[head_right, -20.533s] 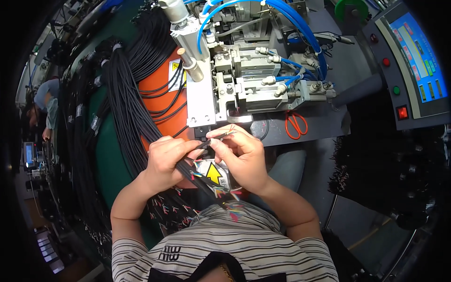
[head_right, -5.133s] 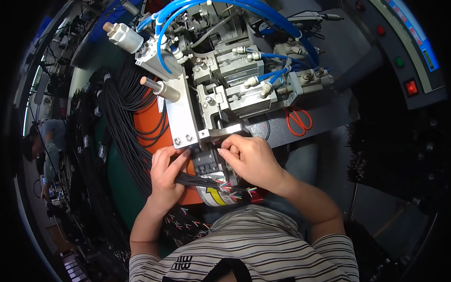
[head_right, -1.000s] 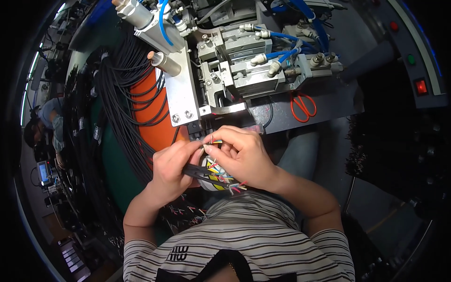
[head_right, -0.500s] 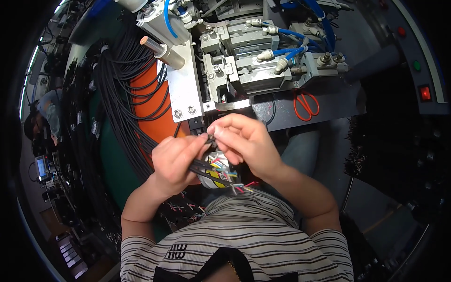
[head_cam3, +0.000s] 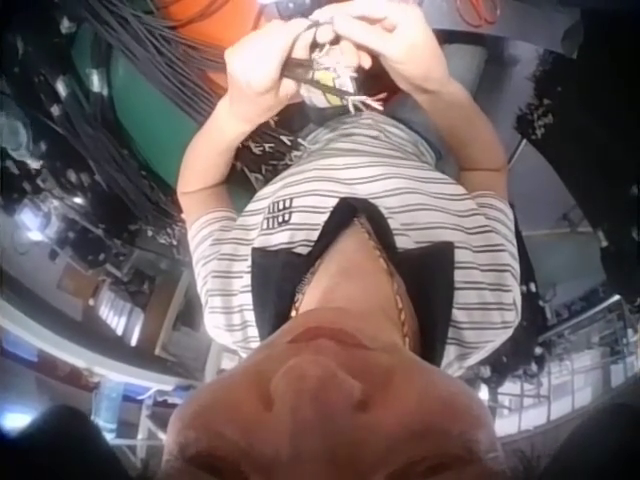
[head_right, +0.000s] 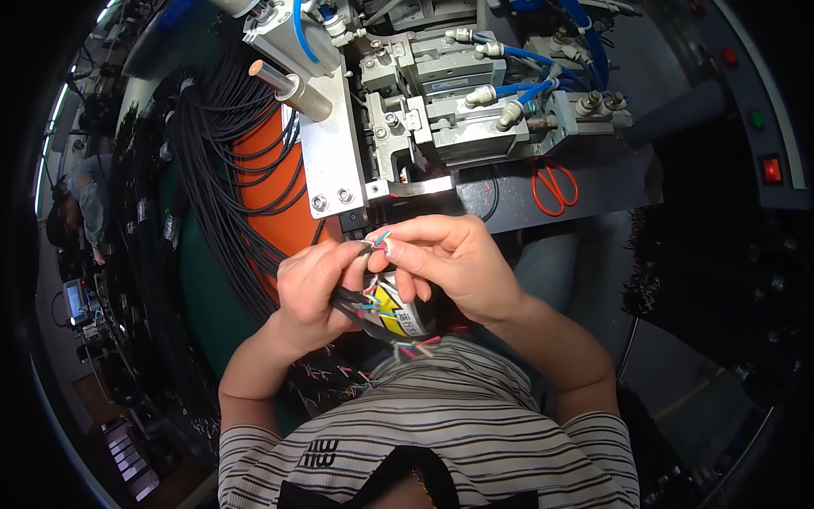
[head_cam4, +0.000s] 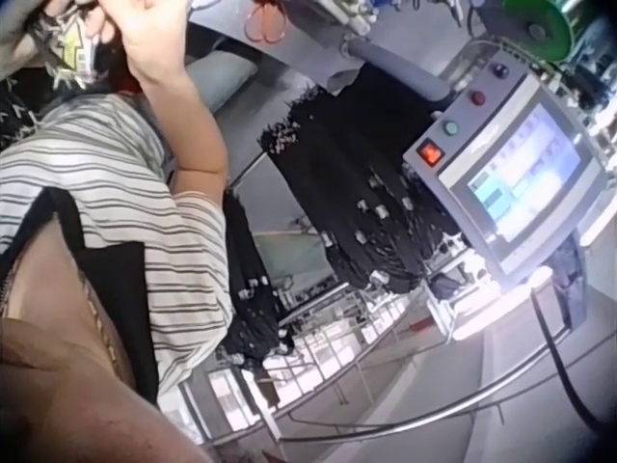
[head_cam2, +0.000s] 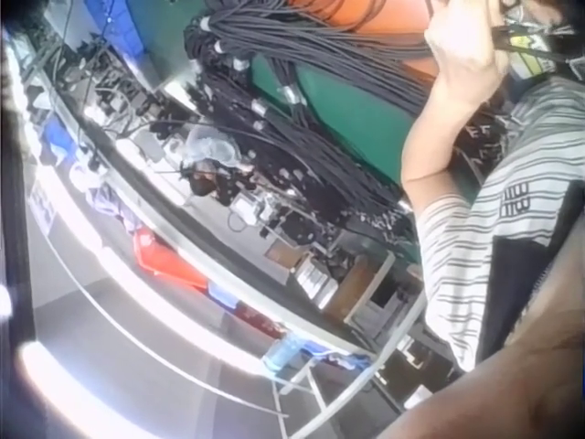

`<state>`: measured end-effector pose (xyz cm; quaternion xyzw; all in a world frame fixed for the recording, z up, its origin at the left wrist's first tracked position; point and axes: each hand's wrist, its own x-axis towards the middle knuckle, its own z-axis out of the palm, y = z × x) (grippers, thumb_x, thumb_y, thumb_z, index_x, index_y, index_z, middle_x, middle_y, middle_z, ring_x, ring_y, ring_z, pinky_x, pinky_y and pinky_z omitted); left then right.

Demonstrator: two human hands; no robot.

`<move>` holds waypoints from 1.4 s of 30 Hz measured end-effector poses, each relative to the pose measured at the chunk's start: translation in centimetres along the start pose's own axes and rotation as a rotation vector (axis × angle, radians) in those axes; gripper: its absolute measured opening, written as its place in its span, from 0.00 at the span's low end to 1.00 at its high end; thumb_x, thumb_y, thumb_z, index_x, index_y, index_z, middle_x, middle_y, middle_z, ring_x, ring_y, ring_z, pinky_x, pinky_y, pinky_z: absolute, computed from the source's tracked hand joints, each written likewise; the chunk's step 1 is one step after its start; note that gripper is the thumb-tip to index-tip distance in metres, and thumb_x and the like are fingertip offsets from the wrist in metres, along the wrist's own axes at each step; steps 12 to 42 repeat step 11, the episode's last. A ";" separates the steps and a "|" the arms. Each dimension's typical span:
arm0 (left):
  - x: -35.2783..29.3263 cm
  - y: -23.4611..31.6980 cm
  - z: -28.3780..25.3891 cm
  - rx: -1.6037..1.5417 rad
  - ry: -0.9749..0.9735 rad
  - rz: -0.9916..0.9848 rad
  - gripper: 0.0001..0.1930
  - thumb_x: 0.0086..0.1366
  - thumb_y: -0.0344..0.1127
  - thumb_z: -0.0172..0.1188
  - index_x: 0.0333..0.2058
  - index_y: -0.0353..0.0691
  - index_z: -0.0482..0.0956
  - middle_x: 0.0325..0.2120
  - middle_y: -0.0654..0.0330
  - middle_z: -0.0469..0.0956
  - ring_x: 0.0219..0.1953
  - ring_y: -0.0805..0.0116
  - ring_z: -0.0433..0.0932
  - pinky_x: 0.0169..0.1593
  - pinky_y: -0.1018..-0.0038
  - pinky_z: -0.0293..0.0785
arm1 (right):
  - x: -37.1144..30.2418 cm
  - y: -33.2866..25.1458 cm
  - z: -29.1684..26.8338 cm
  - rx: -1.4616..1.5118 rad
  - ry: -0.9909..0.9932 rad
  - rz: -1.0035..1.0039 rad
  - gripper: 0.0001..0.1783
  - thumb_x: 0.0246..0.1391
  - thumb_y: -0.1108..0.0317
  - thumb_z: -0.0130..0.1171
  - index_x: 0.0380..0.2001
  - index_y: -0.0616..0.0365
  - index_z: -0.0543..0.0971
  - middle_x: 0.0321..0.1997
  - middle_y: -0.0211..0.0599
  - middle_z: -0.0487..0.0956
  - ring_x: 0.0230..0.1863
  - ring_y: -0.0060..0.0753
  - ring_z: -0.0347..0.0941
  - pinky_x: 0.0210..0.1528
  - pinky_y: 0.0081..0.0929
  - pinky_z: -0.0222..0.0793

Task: Assembling, bundling, and inspecting electrical wire harnesses at a factory workstation.

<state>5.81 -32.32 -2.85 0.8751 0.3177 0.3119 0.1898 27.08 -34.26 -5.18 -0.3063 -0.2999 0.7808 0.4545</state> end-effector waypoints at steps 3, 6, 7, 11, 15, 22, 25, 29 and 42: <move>0.2 -0.2 -0.1 -0.184 -0.054 -0.094 0.19 0.50 0.20 0.65 0.43 0.30 0.77 0.25 0.55 0.76 0.25 0.56 0.77 0.28 0.64 0.73 | 0.3 0.2 -0.5 -0.008 -0.042 -0.039 0.12 0.66 0.72 0.58 0.49 0.68 0.81 0.39 0.41 0.85 0.26 0.18 0.77 0.25 0.12 0.69; 0.4 -0.7 -0.5 -0.315 -0.104 -0.128 0.17 0.52 0.20 0.64 0.43 0.31 0.77 0.26 0.53 0.78 0.27 0.53 0.79 0.31 0.63 0.75 | 0.6 0.2 -0.9 0.003 -0.085 -0.044 0.12 0.66 0.73 0.58 0.48 0.68 0.81 0.39 0.42 0.85 0.27 0.18 0.78 0.24 0.12 0.68; 0.5 -0.9 -0.5 -0.350 -0.119 -0.130 0.16 0.53 0.21 0.63 0.43 0.31 0.77 0.27 0.53 0.78 0.28 0.53 0.80 0.31 0.63 0.76 | 0.7 0.1 -1.0 -0.001 -0.106 -0.055 0.12 0.66 0.73 0.58 0.48 0.68 0.81 0.39 0.42 0.85 0.27 0.17 0.78 0.24 0.12 0.68; 0.4 -1.2 -0.7 -0.434 -0.186 -0.172 0.16 0.54 0.20 0.61 0.43 0.33 0.78 0.30 0.50 0.81 0.30 0.52 0.82 0.34 0.64 0.77 | 0.5 -0.4 -1.5 -0.199 -0.090 -0.052 0.12 0.66 0.74 0.57 0.49 0.68 0.81 0.39 0.44 0.85 0.28 0.19 0.80 0.29 0.11 0.74; 0.4 -1.2 -0.7 -0.434 -0.186 -0.172 0.16 0.54 0.20 0.61 0.43 0.33 0.78 0.30 0.50 0.81 0.30 0.52 0.82 0.34 0.64 0.77 | 0.5 -0.4 -1.5 -0.199 -0.090 -0.052 0.12 0.66 0.74 0.57 0.49 0.68 0.81 0.39 0.44 0.85 0.28 0.19 0.80 0.29 0.11 0.74; 0.4 -1.2 -0.7 -0.434 -0.186 -0.172 0.16 0.54 0.20 0.61 0.43 0.33 0.78 0.30 0.50 0.81 0.30 0.52 0.82 0.34 0.64 0.77 | 0.5 -0.4 -1.5 -0.199 -0.090 -0.052 0.12 0.66 0.74 0.57 0.49 0.68 0.81 0.39 0.44 0.85 0.28 0.19 0.80 0.29 0.11 0.74; 0.4 -1.2 -0.7 -0.434 -0.186 -0.172 0.16 0.54 0.20 0.61 0.43 0.33 0.78 0.30 0.50 0.81 0.30 0.52 0.82 0.34 0.64 0.77 | 0.5 -0.4 -1.5 -0.199 -0.090 -0.052 0.12 0.66 0.74 0.57 0.49 0.68 0.81 0.39 0.44 0.85 0.28 0.19 0.80 0.29 0.11 0.74; 0.4 -1.2 -0.7 -0.434 -0.186 -0.172 0.16 0.54 0.20 0.61 0.43 0.33 0.78 0.30 0.50 0.81 0.30 0.52 0.82 0.34 0.64 0.77 | 0.5 -0.4 -1.5 -0.199 -0.090 -0.052 0.12 0.66 0.74 0.57 0.49 0.68 0.81 0.39 0.44 0.85 0.28 0.19 0.80 0.29 0.11 0.74; 0.4 -1.2 -0.7 -0.434 -0.186 -0.172 0.16 0.54 0.20 0.61 0.43 0.33 0.78 0.30 0.50 0.81 0.30 0.52 0.82 0.34 0.64 0.77 | 0.5 -0.4 -1.5 -0.199 -0.090 -0.052 0.12 0.66 0.74 0.57 0.49 0.68 0.81 0.39 0.44 0.85 0.28 0.19 0.80 0.29 0.11 0.74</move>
